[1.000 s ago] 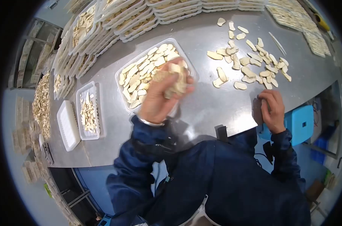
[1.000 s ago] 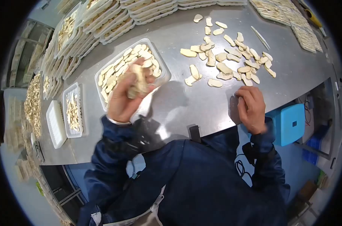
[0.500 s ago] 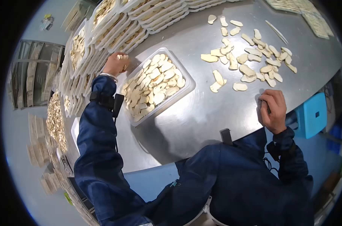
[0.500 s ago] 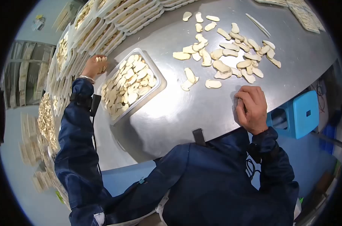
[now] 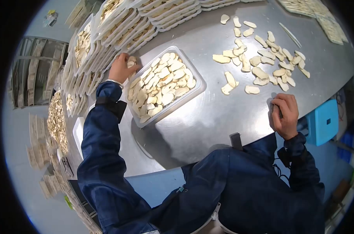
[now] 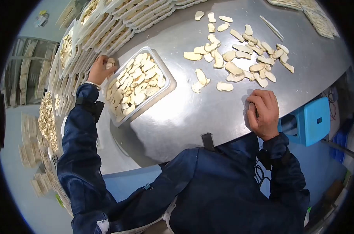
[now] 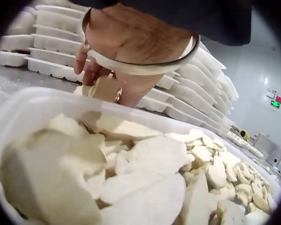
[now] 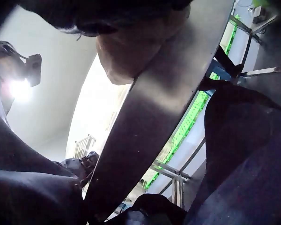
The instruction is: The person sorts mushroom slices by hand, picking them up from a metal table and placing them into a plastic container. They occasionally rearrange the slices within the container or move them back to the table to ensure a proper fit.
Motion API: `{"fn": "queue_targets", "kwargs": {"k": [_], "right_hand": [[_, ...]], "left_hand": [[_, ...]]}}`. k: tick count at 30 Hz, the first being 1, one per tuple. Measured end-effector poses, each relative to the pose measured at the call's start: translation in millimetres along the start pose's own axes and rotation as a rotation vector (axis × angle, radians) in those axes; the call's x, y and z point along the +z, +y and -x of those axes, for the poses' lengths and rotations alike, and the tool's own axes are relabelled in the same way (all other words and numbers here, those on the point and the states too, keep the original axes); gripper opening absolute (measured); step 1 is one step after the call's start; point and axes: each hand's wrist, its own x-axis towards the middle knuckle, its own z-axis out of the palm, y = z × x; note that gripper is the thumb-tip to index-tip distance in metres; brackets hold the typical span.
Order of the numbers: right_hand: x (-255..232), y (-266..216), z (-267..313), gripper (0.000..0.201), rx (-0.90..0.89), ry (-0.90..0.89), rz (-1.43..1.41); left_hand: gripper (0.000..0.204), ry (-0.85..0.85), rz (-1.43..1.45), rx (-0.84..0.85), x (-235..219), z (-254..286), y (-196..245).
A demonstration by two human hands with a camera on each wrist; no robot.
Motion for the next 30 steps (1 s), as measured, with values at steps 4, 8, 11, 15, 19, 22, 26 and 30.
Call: {"fn": "queue_targets", "kwargs": {"k": [4, 8, 11, 15, 19, 22, 26, 30], "right_hand": [[-0.3, -0.7, -0.1, 0.019, -0.003, -0.001, 0.0], [0.9, -0.4, 0.2, 0.019, -0.009, 0.006, -0.012], [1.4, 0.2, 0.7, 0.019, -0.004, 0.001, -0.016], [2.6, 0.1, -0.1, 0.019, -0.013, 0.001, -0.011], [-0.8, -7.1, -2.6, 0.019, 0.004, -0.003, -0.016], [-4.2, -10.2, -3.8, 0.018, -0.005, -0.016, -0.022], [-13.1, -16.2, -15.4, 0.015, 0.062, -0.024, -0.088], [-25.6, -13.8, -36.3, 0.014, 0.073, -0.079, -0.071]], "left_hand": [[0.049, 0.21, 0.16, 0.059, -5.7, 17.9, -26.2], [0.037, 0.138, 0.415, -0.244, -18.4, 86.7, -42.5], [0.039, -0.09, 0.846, -0.526, -16.1, 150.0, -3.8], [0.045, -0.092, 1.107, -0.627, -9.3, 181.7, 47.3], [0.045, -0.062, 1.171, -0.6, -0.7, 187.1, 54.7], [0.046, -0.038, 1.219, -0.605, 1.2, 184.6, 55.1], [0.045, -0.035, 1.256, -0.611, -6.6, 182.8, 61.3], [0.045, -0.055, 1.191, -0.606, -1.7, 196.8, 89.9]]}}
